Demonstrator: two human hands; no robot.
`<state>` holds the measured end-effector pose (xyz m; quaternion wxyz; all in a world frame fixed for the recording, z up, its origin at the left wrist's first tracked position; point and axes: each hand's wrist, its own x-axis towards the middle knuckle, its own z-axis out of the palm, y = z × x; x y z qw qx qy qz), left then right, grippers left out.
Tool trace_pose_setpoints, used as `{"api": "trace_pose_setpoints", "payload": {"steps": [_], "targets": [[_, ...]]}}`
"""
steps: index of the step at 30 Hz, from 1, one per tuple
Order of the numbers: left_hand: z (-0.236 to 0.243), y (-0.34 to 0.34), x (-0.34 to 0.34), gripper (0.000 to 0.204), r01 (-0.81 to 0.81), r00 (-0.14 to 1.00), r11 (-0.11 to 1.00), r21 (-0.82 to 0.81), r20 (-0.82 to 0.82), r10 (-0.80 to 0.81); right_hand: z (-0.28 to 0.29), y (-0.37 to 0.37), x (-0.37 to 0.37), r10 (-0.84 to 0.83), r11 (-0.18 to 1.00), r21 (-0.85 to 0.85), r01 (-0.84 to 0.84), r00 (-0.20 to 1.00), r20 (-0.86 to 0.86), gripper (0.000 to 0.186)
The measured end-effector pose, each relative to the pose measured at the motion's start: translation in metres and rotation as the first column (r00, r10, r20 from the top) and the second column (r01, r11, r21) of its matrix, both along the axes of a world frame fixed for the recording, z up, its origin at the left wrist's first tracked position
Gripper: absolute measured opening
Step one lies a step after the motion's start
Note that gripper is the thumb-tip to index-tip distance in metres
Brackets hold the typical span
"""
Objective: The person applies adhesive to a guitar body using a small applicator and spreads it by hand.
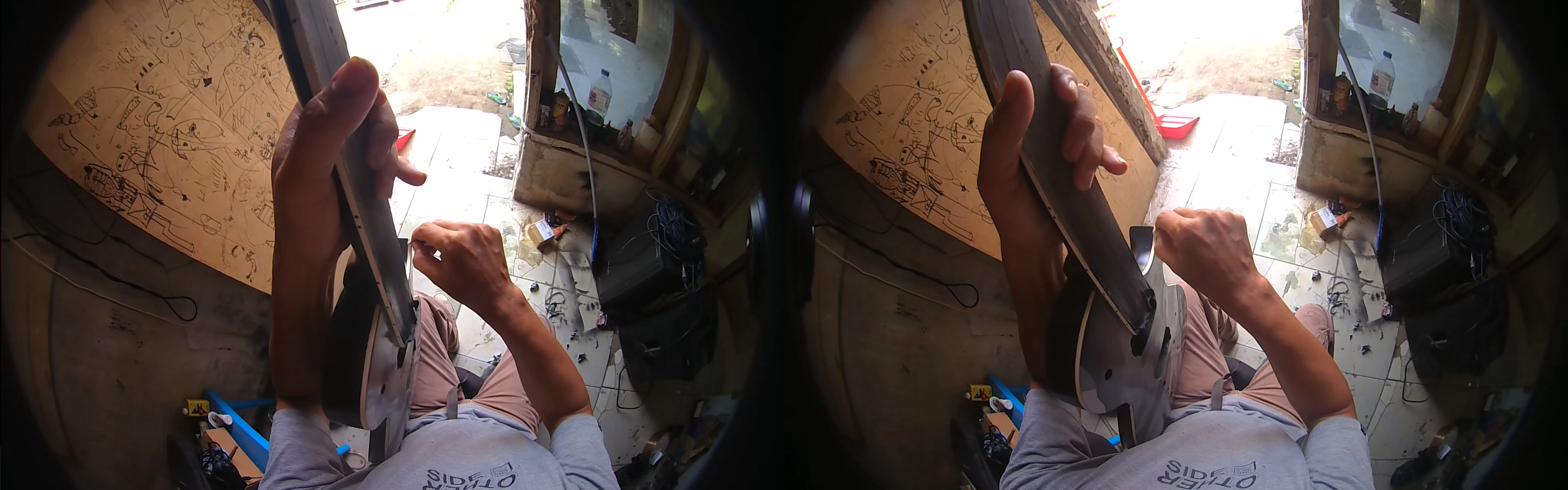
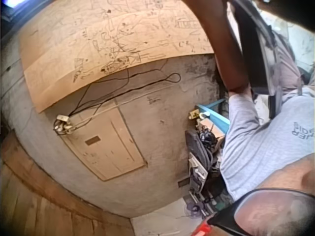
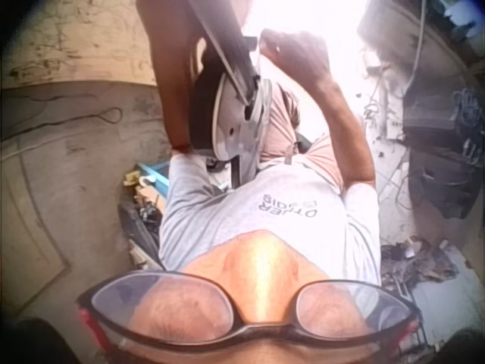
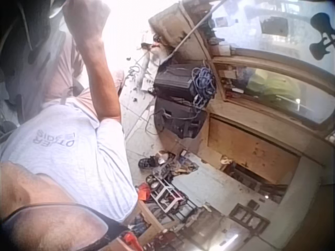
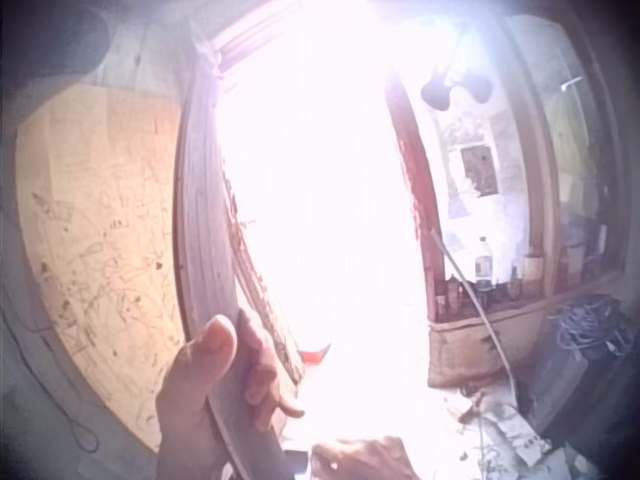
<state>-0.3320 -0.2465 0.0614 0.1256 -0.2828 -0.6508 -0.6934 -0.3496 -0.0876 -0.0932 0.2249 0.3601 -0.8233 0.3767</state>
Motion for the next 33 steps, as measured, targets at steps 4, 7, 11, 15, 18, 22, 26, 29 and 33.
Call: {"api": "trace_pose_setpoints", "payload": {"steps": [4, 7, 11, 15, 18, 22, 26, 29, 33], "targets": [[0.000, 0.000, 0.001, 0.050, 0.011, 1.000, 1.000, 0.021, 0.013, -0.012, 0.004, 0.003, 0.000, -0.025, 0.994, 0.103, 0.023, 0.999, 0.024, 0.007], [0.000, -0.001, 0.002, 0.050, -0.010, 1.000, 1.000, 0.010, 0.020, 0.010, 0.002, 0.002, -0.001, -0.023, 0.995, 0.100, 0.019, 0.999, 0.040, 0.006], [0.003, 0.000, 0.005, 0.050, -0.040, 0.999, 0.999, -0.013, 0.001, 0.040, 0.004, 0.001, 0.001, -0.019, 0.996, 0.087, 0.015, 0.999, 0.048, 0.006], [0.001, 0.002, 0.006, 0.050, -0.042, 0.999, 0.999, 0.017, 0.011, 0.042, 0.005, 0.007, 0.002, 0.020, 0.997, 0.076, -0.027, 0.995, 0.097, 0.006], [0.002, 0.000, 0.006, 0.050, -0.038, 0.999, 0.999, 0.006, 0.006, 0.038, 0.007, 0.007, 0.004, 0.038, 0.994, 0.096, -0.049, 0.993, 0.110, 0.005], [0.002, -0.002, 0.006, 0.050, -0.027, 1.000, 1.000, 0.008, -0.007, 0.027, 0.009, 0.004, 0.002, 0.010, 0.991, 0.134, -0.022, 0.996, 0.093, 0.005], [0.003, -0.001, 0.007, 0.050, -0.030, 1.000, 0.999, 0.016, -0.004, 0.030, 0.000, 0.000, -0.010, -0.035, 0.998, 0.046, 0.035, 0.999, 0.000, 0.006], [0.003, -0.001, 0.010, 0.050, -0.049, 0.999, 0.999, 0.000, -0.010, 0.049, 0.001, 0.005, -0.012, -0.018, 0.999, -0.032, 0.021, 0.994, 0.104, 0.006], [0.002, -0.002, 0.006, 0.051, -0.043, 0.999, 0.999, -0.008, -0.012, 0.043, 0.002, 0.014, -0.003, 0.041, 0.997, -0.070, -0.029, 0.981, 0.188, 0.007]]}}
